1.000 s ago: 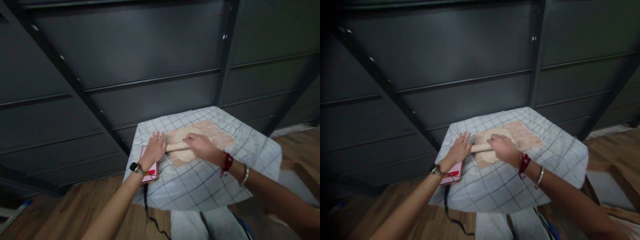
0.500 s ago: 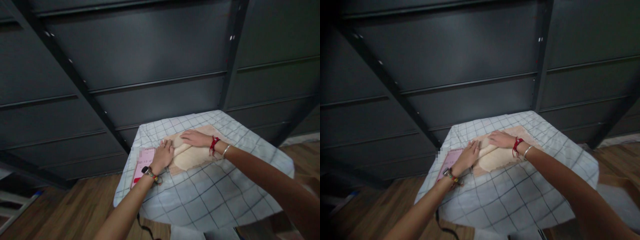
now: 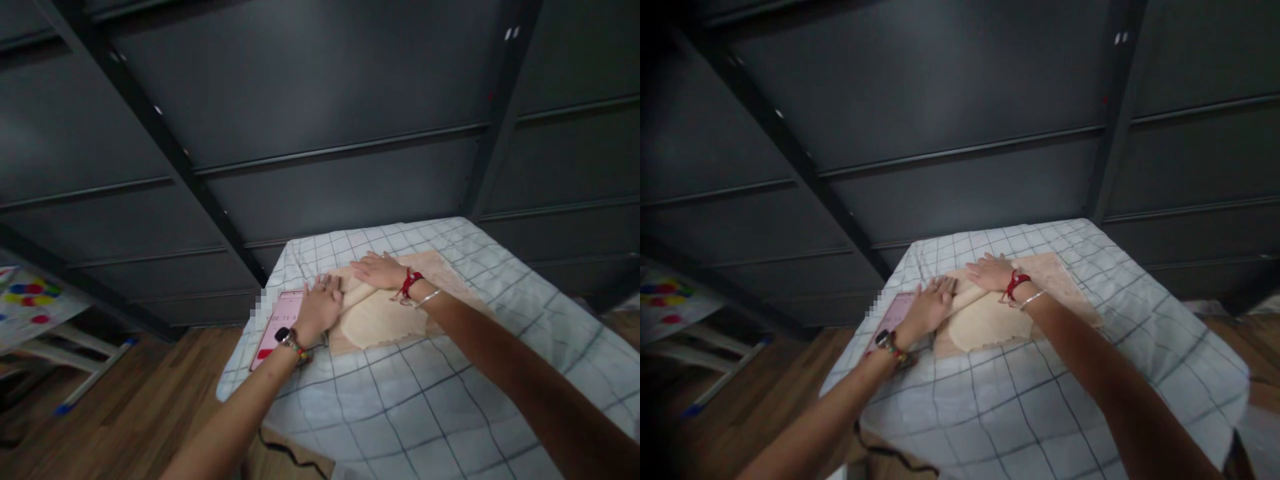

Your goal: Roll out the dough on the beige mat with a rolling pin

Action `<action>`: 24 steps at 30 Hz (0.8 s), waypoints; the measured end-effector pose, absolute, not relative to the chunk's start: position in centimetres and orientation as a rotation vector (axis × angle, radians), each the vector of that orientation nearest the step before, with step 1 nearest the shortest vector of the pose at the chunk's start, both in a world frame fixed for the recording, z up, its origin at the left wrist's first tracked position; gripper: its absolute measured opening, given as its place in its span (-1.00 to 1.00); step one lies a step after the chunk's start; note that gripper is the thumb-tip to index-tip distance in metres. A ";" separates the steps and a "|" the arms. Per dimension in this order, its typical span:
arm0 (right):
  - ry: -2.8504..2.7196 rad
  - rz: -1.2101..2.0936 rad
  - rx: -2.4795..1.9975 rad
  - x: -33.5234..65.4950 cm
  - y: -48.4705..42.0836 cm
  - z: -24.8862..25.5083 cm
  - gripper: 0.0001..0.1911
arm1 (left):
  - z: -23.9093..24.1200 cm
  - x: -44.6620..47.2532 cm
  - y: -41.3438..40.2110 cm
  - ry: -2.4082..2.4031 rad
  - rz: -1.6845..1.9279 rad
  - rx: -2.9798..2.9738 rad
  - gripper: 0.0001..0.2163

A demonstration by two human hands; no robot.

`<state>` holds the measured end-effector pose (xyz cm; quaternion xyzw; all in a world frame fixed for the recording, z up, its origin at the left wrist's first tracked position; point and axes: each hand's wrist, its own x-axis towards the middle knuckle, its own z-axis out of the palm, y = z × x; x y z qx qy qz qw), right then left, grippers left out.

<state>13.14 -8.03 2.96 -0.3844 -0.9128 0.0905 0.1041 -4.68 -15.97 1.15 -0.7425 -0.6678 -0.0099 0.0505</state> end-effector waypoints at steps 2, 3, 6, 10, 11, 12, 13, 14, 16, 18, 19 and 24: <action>-2.706 0.278 -1.139 14.5 -9.6 2.5 -0.54 | 1.1 -3.3 -18.1 -2.006 -0.081 -2.233 -0.55; -2.721 0.282 -1.139 15.3 -10.4 2.3 -0.51 | 1.1 -2.6 -19.0 -1.989 -0.093 -2.229 -0.55; -2.791 0.307 -1.123 16.9 -11.9 1.7 -0.43 | 0.9 -1.3 -21.0 -1.954 -0.136 -2.237 -0.53; -2.829 0.337 -1.134 16.2 -10.7 1.7 -0.41 | 0.8 -1.6 -20.3 -2.004 -0.220 -2.193 -0.50; -2.817 0.331 -1.132 15.5 -9.9 1.8 -0.44 | 0.8 -1.9 -19.7 -2.041 -0.240 -2.165 -0.49; -2.801 0.324 -1.125 14.6 -9.0 1.8 -0.48 | 0.8 -2.3 -18.9 -2.088 -0.257 -2.131 -0.48; -2.786 0.318 -1.113 13.7 -8.1 1.9 -0.52 | 0.8 -2.8 -18.1 -2.138 -0.269 -2.097 -0.47; -2.774 0.317 -1.100 12.8 -7.3 2.1 -0.55 | 0.8 -3.3 -17.2 -2.186 -0.273 -2.063 -0.46; -2.760 0.321 -1.074 11.0 -5.8 2.4 -0.60 | 0.9 -4.2 -15.7 -2.267 -0.262 -2.009 -0.45; -2.753 0.319 -1.051 9.6 -4.8 2.9 -0.60 | 1.0 -4.8 -14.6 -2.329 -0.229 -1.986 -0.45; -2.749 0.318 -1.042 9.0 -4.4 3.1 -0.61 | 1.1 -5.1 -14.2 -2.360 -0.214 -1.972 -0.45; -2.723 0.312 -1.060 8.7 -4.5 3.5 -0.64 | 1.5 -5.0 -14.3 -2.394 -0.183 -1.968 -0.49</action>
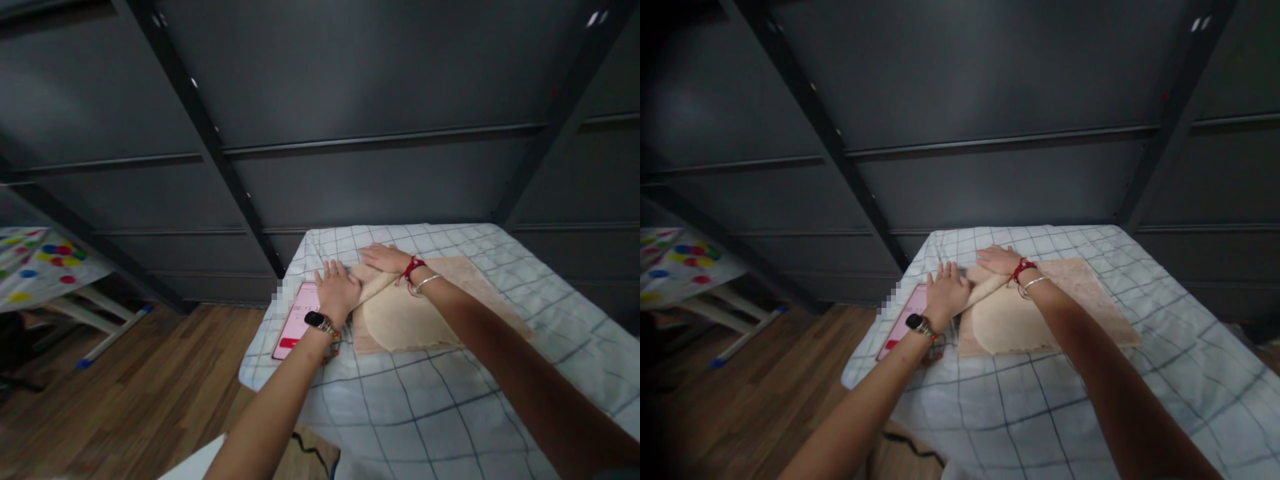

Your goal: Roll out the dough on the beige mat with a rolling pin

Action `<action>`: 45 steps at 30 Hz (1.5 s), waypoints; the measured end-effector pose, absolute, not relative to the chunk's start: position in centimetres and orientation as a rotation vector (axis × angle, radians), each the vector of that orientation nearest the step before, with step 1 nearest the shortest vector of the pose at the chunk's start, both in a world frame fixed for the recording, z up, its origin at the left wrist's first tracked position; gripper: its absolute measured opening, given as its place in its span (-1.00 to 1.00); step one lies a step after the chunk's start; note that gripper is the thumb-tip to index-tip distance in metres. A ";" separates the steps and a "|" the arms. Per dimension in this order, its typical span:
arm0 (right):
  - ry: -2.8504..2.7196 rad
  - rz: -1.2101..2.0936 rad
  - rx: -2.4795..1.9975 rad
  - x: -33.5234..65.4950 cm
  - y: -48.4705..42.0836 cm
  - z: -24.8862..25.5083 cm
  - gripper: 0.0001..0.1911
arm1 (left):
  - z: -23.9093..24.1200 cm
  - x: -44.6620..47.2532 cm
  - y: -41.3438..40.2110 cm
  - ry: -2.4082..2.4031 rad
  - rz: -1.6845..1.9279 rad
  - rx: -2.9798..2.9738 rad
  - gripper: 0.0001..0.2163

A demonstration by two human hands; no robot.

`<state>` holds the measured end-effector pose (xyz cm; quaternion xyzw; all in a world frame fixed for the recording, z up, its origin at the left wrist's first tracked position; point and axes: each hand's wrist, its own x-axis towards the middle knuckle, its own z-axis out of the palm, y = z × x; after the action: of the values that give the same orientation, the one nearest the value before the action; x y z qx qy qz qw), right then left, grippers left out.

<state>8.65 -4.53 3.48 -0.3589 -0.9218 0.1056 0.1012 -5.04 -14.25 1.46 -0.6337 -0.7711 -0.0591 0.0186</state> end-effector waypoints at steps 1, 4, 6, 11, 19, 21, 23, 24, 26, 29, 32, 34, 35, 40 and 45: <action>-2.719 0.308 -1.074 9.0 -4.9 3.4 -0.64 | 1.6 -4.8 -14.6 -2.384 -0.166 -2.043 -0.51; -2.718 0.288 -1.116 10.7 -6.6 3.1 -0.61 | 1.8 -3.7 -16.1 -2.311 -0.137 -2.271 -0.53; -2.728 0.266 -1.136 12.2 -8.1 2.8 -0.59 | 1.6 -2.5 -17.7 -2.227 -0.196 -2.256 -0.52; -2.768 0.148 -1.150 16.6 -12.4 1.5 -0.49 | -0.4 1.3 -22.8 -2.121 -0.418 -2.052 -0.48; -2.856 0.079 -1.076 18.4 -13.1 1.4 -0.44 | -0.4 0.7 -22.1 -2.100 -0.457 -2.139 -0.39; -2.848 0.098 -1.136 16.9 -11.3 1.8 -0.43 | 0.2 -0.4 -19.9 -2.150 -0.423 -2.145 -0.41; -2.839 0.128 -1.190 15.3 -9.1 2.0 -0.42 | 0.6 -1.6 -17.5 -2.227 -0.370 -2.114 -0.43; -2.831 0.153 -1.219 14.4 -8.0 2.0 -0.42 | 0.7 -2.1 -16.3 -2.265 -0.351 -2.082 -0.45; -2.803 0.217 -1.278 12.9 -5.9 2.1 -0.42 | 0.7 -3.1 -14.0 -2.318 -0.329 -2.025 -0.50; -2.728 0.266 -1.333 11.3 -3.9 2.4 -0.46 | 0.8 -4.1 -11.4 -2.370 -0.313 -2.011 -0.62; -2.689 0.228 -1.322 10.5 -3.7 3.3 -0.54 | 1.6 -4.5 -10.0 -2.387 -0.298 -2.058 -0.68; -2.692 0.200 -1.312 10.6 -4.4 3.8 -0.57 | 2.2 -4.5 -10.0 -2.364 -0.301 -2.100 -0.65; -2.701 0.190 -1.304 10.9 -5.0 3.9 -0.56 | 2.5 -4.4 -10.3 -2.358 -0.304 -2.118 -0.66; -2.785 0.179 -1.224 13.6 -9.8 3.1 -0.53 | 2.0 -4.1 -14.7 -2.130 -0.222 -2.355 -0.63; -2.887 0.222 -1.057 16.2 -13.4 1.7 -0.43 | 0.7 -4.0 -18.4 -1.924 -0.233 -2.425 -0.50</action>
<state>16.25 -13.35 1.74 -0.3428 -0.9362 0.0719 0.0296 -3.95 -18.41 0.75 -0.7810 -0.6197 -0.0751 0.0188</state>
